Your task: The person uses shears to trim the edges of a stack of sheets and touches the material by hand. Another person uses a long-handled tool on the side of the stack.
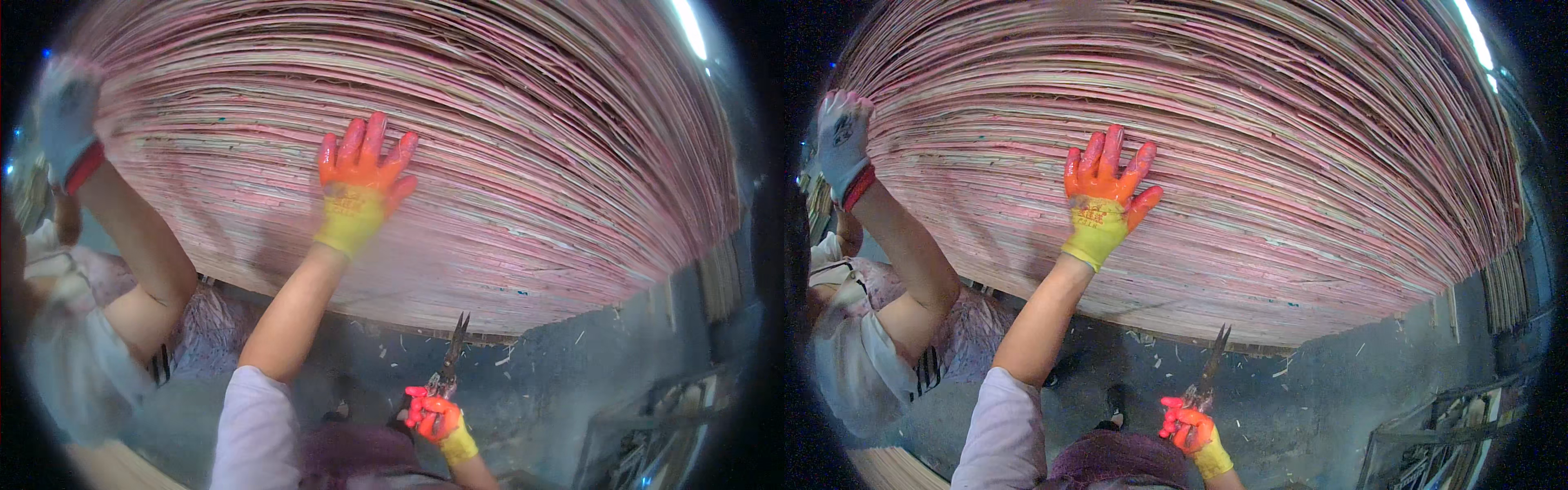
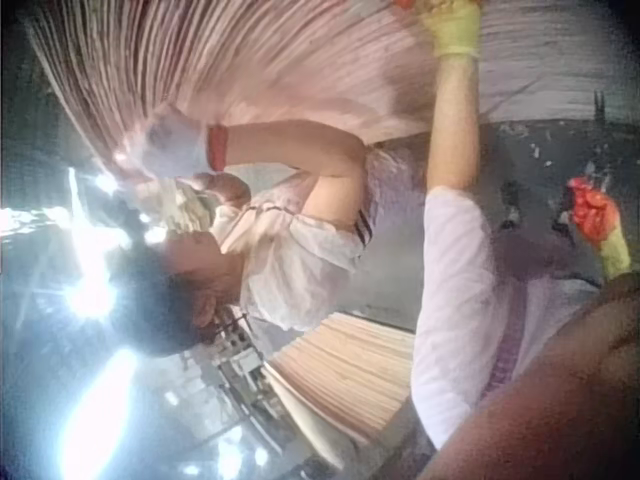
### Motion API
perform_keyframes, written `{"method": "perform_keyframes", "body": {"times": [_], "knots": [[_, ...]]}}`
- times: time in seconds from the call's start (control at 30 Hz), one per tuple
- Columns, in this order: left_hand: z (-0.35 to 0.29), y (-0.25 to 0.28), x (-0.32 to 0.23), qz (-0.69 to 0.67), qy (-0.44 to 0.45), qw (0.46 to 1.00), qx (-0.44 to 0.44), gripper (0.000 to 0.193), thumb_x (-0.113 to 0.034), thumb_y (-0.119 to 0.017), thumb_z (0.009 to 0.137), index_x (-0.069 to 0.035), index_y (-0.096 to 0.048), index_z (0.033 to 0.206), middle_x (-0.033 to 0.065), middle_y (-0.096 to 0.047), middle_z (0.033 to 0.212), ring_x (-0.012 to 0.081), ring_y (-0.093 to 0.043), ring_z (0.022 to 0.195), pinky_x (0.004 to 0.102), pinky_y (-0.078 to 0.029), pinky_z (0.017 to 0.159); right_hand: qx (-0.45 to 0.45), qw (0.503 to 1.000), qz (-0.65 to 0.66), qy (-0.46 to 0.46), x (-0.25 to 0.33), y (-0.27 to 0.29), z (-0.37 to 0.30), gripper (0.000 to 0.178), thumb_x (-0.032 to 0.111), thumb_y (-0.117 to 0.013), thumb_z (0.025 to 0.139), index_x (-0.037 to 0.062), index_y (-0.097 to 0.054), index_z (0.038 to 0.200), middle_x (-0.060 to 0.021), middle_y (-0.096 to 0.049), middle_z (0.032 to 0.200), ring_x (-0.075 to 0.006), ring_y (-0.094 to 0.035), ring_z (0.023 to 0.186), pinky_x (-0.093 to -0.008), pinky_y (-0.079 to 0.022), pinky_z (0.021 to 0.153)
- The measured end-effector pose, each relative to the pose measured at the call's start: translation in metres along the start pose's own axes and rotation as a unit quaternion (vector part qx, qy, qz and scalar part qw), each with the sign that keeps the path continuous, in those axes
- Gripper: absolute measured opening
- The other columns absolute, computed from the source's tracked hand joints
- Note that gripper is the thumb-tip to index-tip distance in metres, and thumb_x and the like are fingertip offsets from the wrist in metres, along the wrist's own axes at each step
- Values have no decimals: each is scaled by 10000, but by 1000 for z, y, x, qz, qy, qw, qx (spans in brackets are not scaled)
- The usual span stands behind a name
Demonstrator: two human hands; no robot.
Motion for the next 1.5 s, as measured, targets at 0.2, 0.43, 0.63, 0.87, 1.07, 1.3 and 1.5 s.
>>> {"method": "perform_keyframes", "body": {"times": [0.2, 0.43, 0.63, 0.87, 1.07, 1.3, 1.5], "knots": [[-2, -3, 5, -22, -8, 1000, 2, 695, -557, -770, 796, -378, -589, 1442, 134, -446, 1585, 356, -441, 1403, 638, -317, 1125, -23, 1000, 1, -15, -16, -1, 6, 552, 184, -627, 906, -46, -546, 1402, -71, -645, 921, -237, -590, 810, -468, -509, 798], [-1, -4, 5, -32, -17, 999, -17, 681, -570, -759, 794, -388, -596, 1429, 107, -450, 1587, 323, -445, 1395, 623, -334, 1110, -1, 1000, -22, 4, -7, -25, 5, 538, 170, -623, 928, -35, -536, 1418, -68, -645, 923, -223, -594, 794, -447, -515, 811], [-1, -7, 7, -11, -12, 999, -37, 680, -565, -765, 784, -386, -607, 1421, 85, -458, 1586, 310, -434, 1394, 615, -341, 1104, 6, 999, -50, 18, -2, -38, 5, 506, 135, -615, 950, -37, -529, 1419, -68, -638, 916, -200, -601, 781, -426, -526, 808], [-3, -9, 8, -32, -5, 999, -34, 700, -529, -793, 762, -396, -604, 1423, 69, -455, 1594, 296, -425, 1409, 599, -328, 1121, -41, 995, -90, 32, 9, -40, 1, 498, 135, -597, 959, -50, -521, 1415, -72, -628, 878, -206, -604, 770, -410, -532, 782], [-1, -6, 8, -40, -2, 999, -34, 695, -508, -797, 766, -395, -605, 1425, 68, -467, 1587, 296, -430, 1409, 599, -324, 1128, -36, 992, -110, 39, 15, -52, -3, 497, 173, -600, 968, -58, -527, 1402, -80, -620, 892, -195, -599, 777, -412, -525, 776], [0, -5, 6, -27, -18, 999, -37, 677, -533, -772, 796, -393, -601, 1436, 80, -473, 1581, 308, -452, 1391, 597, -335, 1123, -19, 992, -124, 34, 5, -47, -1, 518, 191, -607, 968, -79, -512, 1399, -72, -614, 894, -183, -599, 789, -380, -542, 753], [3, -8, 4, 8, -25, 999, -33, 631, -575, -743, 832, -325, -645, 1403, 140, -482, 1565, 347, -482, 1358, 596, -340, 1108, -9, 995, -93, 19, 2, -26, 8, 513, 186, -615, 963, -67, -522, 1399, -64, -639, 902, -180, -614, 784, -379, -553, 748]]}}
Point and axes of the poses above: each hand's wrist, its own z-axis towards the middle knuckle, its own y-axis out of the back of the hand, x = y × z, the point moved 6 cm from there along z, towards the middle knuckle
